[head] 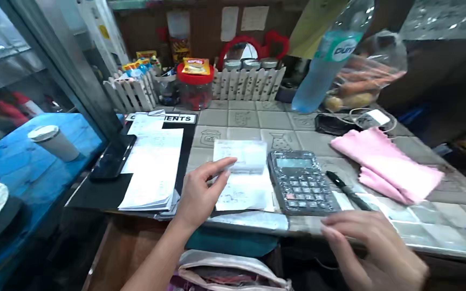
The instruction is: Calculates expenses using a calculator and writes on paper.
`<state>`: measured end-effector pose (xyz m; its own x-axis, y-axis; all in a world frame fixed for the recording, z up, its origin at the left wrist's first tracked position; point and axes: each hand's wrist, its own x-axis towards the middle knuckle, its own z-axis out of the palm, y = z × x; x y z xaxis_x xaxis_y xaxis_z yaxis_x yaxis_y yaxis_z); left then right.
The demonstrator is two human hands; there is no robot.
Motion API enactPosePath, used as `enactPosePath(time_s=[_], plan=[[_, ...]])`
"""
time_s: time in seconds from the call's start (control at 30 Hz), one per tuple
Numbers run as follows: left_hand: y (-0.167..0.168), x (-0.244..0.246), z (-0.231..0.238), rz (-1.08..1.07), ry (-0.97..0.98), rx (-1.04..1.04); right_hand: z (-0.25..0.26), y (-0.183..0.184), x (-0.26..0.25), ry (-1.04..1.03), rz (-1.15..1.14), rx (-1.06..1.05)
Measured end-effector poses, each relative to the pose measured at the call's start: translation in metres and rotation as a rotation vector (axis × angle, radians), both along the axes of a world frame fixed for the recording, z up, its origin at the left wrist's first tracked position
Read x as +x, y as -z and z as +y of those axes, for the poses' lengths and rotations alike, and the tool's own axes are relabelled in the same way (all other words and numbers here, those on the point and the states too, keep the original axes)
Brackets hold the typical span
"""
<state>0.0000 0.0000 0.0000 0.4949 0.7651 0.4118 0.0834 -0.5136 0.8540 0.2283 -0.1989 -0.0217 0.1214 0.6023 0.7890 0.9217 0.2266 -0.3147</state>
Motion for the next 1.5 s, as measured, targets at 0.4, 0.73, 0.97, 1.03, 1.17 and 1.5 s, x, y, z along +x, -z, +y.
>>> enactPosePath(time_s=[0.4, 0.73, 0.97, 1.03, 1.17, 1.5], plan=[[0.001, -0.007, 0.010, -0.026, 0.085, -0.265, 0.028, 0.023, 0.011, 0.267, -0.206, -0.172], [0.003, -0.009, 0.009, -0.009, 0.050, -0.219, 0.024, 0.016, 0.013, 0.198, -0.212, -0.269], [0.005, -0.008, 0.008, 0.002, 0.065, -0.208, 0.017, 0.006, 0.015, 0.121, -0.204, -0.367], [0.002, -0.008, 0.008, 0.016, 0.066, -0.216, 0.018, 0.006, 0.016, 0.116, -0.196, -0.366], [0.005, -0.005, 0.016, -0.015, 0.135, -0.208, 0.012, 0.021, 0.022, 0.056, -0.138, -0.149], [0.004, -0.004, 0.014, -0.116, 0.145, -0.190, -0.017, 0.025, -0.036, -0.244, 0.389, 0.098]])
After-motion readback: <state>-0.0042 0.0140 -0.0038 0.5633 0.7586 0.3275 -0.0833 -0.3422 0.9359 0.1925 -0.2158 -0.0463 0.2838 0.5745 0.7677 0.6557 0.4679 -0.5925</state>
